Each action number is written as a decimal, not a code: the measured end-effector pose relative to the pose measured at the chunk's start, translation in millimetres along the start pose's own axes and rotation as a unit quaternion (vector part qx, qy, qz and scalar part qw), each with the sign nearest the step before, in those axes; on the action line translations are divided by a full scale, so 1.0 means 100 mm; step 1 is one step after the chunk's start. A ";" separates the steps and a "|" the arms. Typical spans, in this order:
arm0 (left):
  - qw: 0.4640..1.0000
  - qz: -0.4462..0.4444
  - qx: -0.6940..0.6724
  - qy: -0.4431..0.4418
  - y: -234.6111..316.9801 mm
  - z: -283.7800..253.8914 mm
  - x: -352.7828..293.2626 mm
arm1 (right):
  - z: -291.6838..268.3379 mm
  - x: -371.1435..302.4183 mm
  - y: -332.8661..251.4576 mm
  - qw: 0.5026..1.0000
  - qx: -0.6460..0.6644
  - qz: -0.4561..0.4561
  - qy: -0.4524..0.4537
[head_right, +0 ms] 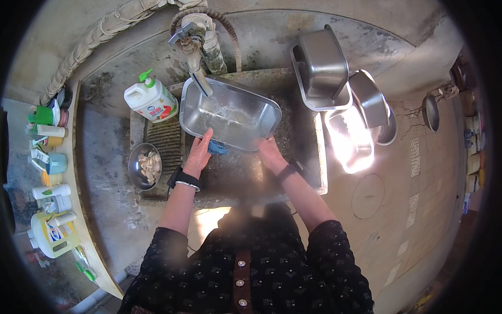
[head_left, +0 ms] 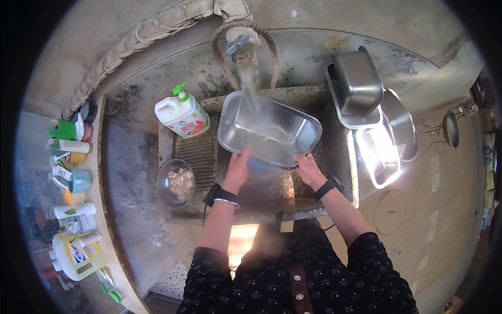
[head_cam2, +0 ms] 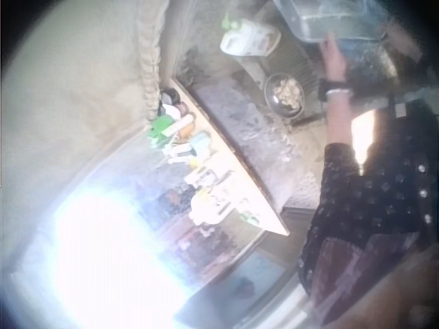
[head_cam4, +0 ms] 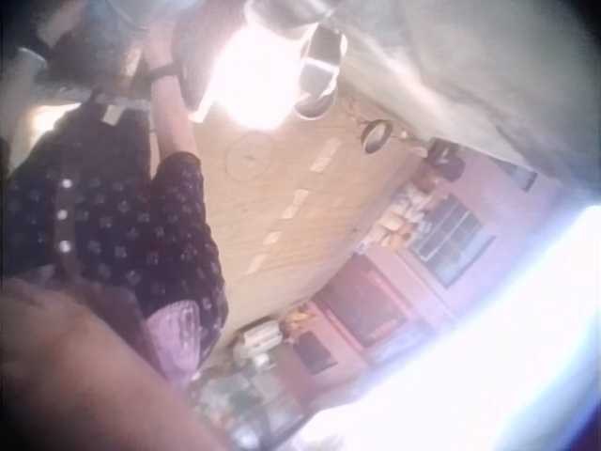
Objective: The person washes several stainless steel rectangular trays and a round basin at an outdoor sink using a sponge and running water. They scrub each item, rinse it, and place it aside, then carry the basin to another outdoor tap to rinse it again before returning to the sink to continue washing the remaining trays.
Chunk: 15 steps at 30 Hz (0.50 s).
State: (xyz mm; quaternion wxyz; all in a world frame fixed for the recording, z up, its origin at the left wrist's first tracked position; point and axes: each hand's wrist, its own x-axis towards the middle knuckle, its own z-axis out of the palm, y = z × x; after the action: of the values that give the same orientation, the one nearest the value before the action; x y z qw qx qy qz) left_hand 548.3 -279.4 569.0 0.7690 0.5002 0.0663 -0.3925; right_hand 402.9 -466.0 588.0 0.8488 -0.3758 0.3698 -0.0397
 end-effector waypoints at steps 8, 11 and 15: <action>0.987 -0.046 0.145 -0.059 0.25 0.02 -0.28 | -0.05 0.16 -0.15 0.951 -0.180 -0.237 0.085; 0.961 0.047 0.247 -0.112 0.20 0.32 -0.31 | 0.02 0.16 -0.10 0.970 -0.129 -0.190 0.084; 0.482 0.345 0.792 -0.147 -0.20 0.82 -0.34 | 0.16 0.15 -0.02 0.991 -0.066 -0.104 0.058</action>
State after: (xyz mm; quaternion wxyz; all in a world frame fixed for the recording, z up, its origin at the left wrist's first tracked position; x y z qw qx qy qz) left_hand 487.9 -332.3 611.4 0.1201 0.8150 -0.5647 -0.0499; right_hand 424.2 -462.6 587.5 0.7907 -0.4644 0.3791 -0.1246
